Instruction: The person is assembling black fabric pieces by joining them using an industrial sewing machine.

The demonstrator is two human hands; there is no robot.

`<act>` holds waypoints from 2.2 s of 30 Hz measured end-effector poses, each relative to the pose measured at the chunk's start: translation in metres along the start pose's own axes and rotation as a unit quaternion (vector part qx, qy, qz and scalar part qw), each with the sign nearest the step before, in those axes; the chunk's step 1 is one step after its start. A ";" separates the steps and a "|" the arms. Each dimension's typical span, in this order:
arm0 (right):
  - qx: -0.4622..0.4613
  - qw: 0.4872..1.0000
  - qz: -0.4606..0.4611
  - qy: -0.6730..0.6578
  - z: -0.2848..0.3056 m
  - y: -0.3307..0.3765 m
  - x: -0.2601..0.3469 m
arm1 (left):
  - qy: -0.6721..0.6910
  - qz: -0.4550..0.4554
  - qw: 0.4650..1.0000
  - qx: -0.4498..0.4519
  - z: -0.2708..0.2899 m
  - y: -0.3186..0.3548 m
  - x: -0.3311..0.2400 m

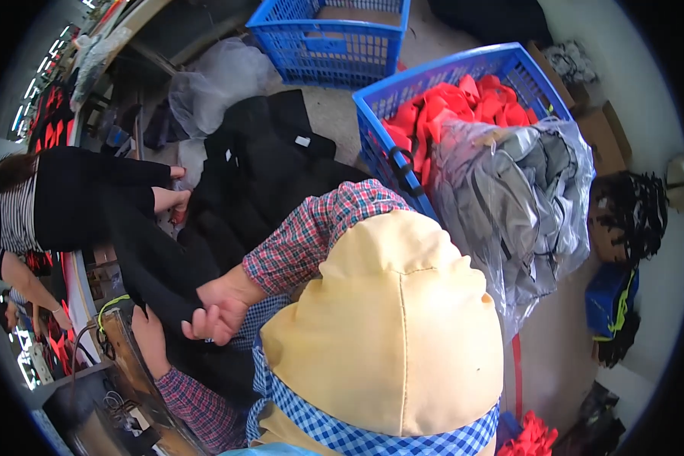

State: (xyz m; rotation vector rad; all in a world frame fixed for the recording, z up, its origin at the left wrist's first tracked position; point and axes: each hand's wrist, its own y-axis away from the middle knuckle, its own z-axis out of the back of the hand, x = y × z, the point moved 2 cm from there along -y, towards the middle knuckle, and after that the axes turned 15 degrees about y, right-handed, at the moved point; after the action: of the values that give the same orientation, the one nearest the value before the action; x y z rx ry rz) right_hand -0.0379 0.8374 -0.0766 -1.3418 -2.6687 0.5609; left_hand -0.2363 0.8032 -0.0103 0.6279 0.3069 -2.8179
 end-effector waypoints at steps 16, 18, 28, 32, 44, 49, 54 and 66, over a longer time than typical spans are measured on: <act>-0.203 0.103 0.206 0.952 -0.068 0.014 0.012 | 0.303 0.051 0.921 0.241 0.002 0.034 -0.071; -0.292 -0.031 0.118 0.949 -0.042 0.014 0.017 | 0.289 0.092 0.911 0.279 0.010 0.036 -0.066; -0.172 0.084 0.129 0.973 -0.064 -0.046 0.066 | 0.260 0.189 0.933 0.164 0.086 0.119 -0.050; 0.064 0.128 0.098 0.985 -0.067 -0.119 0.096 | 0.144 0.210 0.966 -0.047 0.122 0.179 -0.024; 0.130 0.121 -0.172 0.969 -0.035 -0.267 0.131 | 0.122 0.278 0.924 -0.233 0.168 0.249 0.060; 0.076 -0.028 -0.011 0.997 -0.038 -0.298 0.125 | 0.202 0.307 0.903 -0.221 0.194 0.266 0.096; 0.024 -0.065 0.020 0.997 -0.044 -0.324 0.131 | 0.277 0.316 0.882 -0.214 0.211 0.274 0.138; 0.021 -0.080 -0.067 0.994 -0.017 -0.377 0.169 | 0.230 0.335 0.895 -0.186 0.222 0.264 0.204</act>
State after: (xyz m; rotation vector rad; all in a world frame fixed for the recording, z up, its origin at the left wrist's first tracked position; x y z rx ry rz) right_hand -0.4206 0.7712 0.0657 -0.1829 0.1986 -0.9101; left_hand -0.4294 0.4590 0.0572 1.0580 0.5659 -1.8676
